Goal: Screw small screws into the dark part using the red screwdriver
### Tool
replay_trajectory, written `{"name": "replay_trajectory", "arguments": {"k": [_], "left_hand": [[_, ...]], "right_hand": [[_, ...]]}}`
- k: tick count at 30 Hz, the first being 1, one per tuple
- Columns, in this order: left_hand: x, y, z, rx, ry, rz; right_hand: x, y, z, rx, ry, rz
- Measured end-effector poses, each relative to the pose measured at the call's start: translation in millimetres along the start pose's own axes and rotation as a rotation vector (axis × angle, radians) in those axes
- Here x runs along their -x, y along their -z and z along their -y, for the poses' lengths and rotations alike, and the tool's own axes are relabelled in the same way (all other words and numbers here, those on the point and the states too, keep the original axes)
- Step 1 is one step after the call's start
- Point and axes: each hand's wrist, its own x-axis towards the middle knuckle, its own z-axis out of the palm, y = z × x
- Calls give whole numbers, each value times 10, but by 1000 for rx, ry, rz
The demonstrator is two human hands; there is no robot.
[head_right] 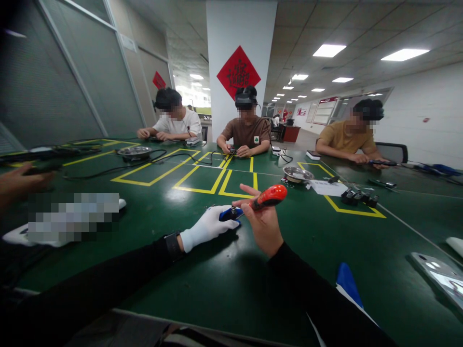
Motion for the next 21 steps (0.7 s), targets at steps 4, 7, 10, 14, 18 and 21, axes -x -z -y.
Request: {"name": "replay_trajectory", "arguments": {"k": [4, 7, 10, 14, 18, 21], "left_hand": [[-3, -6, 14, 27, 8, 10], [1, 3, 10, 22, 25, 31], [0, 12, -1, 7, 17, 14], [-7, 9, 3, 15, 3, 10], [-2, -1, 9, 8, -4, 4], [9, 3, -10, 13, 26, 23]], "right_hand": [[-11, -19, -38, -108, -4, 30], [-1, -17, -94, -145, -29, -4], [19, -10, -84, -71, -34, -16], [28, -12, 9, 63, -25, -13], [10, -4, 11, 27, -3, 11], [12, 1, -43, -54, -1, 8]]}}
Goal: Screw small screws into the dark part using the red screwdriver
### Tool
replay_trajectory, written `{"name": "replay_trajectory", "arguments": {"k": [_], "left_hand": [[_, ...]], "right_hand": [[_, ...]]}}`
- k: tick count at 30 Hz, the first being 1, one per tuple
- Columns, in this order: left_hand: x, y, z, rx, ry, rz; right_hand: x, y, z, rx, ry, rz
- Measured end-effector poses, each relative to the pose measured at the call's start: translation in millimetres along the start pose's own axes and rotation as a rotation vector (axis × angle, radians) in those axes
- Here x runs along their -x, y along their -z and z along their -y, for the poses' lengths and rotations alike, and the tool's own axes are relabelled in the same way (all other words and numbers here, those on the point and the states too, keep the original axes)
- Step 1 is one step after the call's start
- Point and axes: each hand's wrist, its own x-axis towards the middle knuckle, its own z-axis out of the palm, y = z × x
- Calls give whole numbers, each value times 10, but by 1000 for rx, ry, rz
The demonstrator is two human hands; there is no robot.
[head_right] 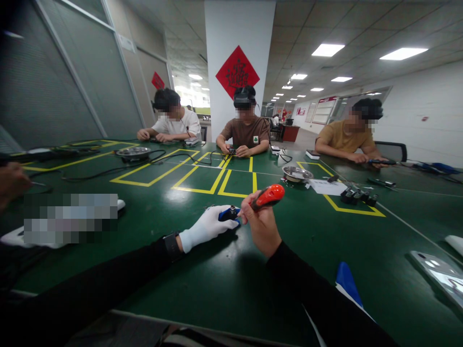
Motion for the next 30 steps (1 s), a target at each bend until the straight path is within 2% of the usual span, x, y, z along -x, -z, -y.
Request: {"name": "replay_trajectory", "arguments": {"k": [10, 16, 18, 21, 25, 27, 30], "left_hand": [[-6, 23, -16, -44, -45, -28], [1, 16, -8, -64, -60, -31], [3, 15, -20, -64, -51, -38], [7, 17, -34, -62, -41, -49], [3, 9, -8, -45, -9, -16], [-4, -1, 20, -53, 6, -15], [-18, -15, 62, -106, -41, -83]], "right_hand": [[-28, 7, 54, 88, -31, 28], [-16, 27, -11, -105, -58, -64], [-11, 24, -5, -54, -64, -37], [-22, 38, 34, 150, -4, -30], [-17, 83, 53, 440, 98, -109], [3, 96, 33, 451, 65, -125], [38, 93, -8, 372, -8, -112]]}}
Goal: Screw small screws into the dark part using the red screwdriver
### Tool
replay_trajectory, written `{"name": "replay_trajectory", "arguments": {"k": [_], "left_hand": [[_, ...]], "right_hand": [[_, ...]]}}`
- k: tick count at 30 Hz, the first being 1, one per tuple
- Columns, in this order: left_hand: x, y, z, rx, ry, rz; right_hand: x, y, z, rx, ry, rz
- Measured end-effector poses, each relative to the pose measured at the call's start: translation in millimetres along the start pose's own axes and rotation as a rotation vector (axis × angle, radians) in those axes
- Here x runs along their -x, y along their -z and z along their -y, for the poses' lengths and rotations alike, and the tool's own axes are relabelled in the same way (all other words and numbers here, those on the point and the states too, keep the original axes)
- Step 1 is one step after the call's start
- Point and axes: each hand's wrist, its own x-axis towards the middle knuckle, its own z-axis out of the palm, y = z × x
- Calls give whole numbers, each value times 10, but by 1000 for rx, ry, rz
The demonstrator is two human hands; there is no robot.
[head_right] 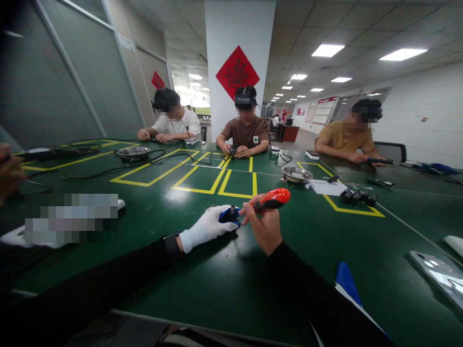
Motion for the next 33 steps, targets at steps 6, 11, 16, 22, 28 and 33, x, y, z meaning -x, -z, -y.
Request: {"name": "replay_trajectory", "arguments": {"k": [6, 11, 16, 22, 28, 33], "left_hand": [[-6, 0, 37, -70, -40, -12], [3, 1, 23, -65, -23, -19], [14, 13, -32, -27, 13, -28], [18, 43, -90, 15, 23, -17], [6, 40, -76, 139, 55, 84], [4, 40, -65, 186, 39, 116]], "right_hand": [[36, -24, -25, -29, -10, -39], [47, -23, -18, -49, -8, -45], [43, -22, -7, -56, -7, -50], [48, -29, -23, -56, -16, -65], [-4, -11, 20, 93, 32, -135], [-55, -50, 110, -60, 69, -81]]}}
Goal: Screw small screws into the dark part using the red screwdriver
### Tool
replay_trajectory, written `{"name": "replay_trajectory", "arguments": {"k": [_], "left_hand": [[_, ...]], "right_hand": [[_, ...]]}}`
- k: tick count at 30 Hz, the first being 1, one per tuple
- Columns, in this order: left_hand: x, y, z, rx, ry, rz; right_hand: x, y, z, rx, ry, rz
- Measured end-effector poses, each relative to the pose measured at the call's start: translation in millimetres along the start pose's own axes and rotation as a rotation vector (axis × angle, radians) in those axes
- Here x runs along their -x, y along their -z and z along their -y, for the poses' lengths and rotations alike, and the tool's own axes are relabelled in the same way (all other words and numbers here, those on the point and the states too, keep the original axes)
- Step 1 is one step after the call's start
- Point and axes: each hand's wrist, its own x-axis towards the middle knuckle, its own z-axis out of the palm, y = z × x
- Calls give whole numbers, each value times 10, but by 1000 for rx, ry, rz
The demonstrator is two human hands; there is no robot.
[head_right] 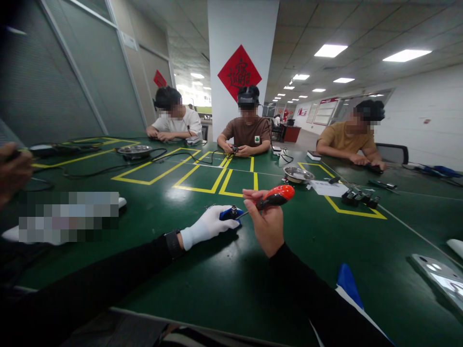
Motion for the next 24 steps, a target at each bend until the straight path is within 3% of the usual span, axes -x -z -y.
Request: {"name": "replay_trajectory", "arguments": {"k": [4, 9, 12, 17, 24], "left_hand": [[-6, -12, 8, -21, 0, -5], [-27, -35, 57, -11, 18, -3], [-29, -34, 67, -27, -2, -10], [-15, -21, 63, -34, -18, -9], [-13, -19, 71, -27, -13, 4]], "right_hand": [[69, -63, 39, -107, -60, 131], [119, -61, 97, -73, -3, 242], [77, -38, 107, -35, 11, 233], [31, -34, 20, -200, -61, 205], [37, -1, -37, -87, -48, 116]]}}
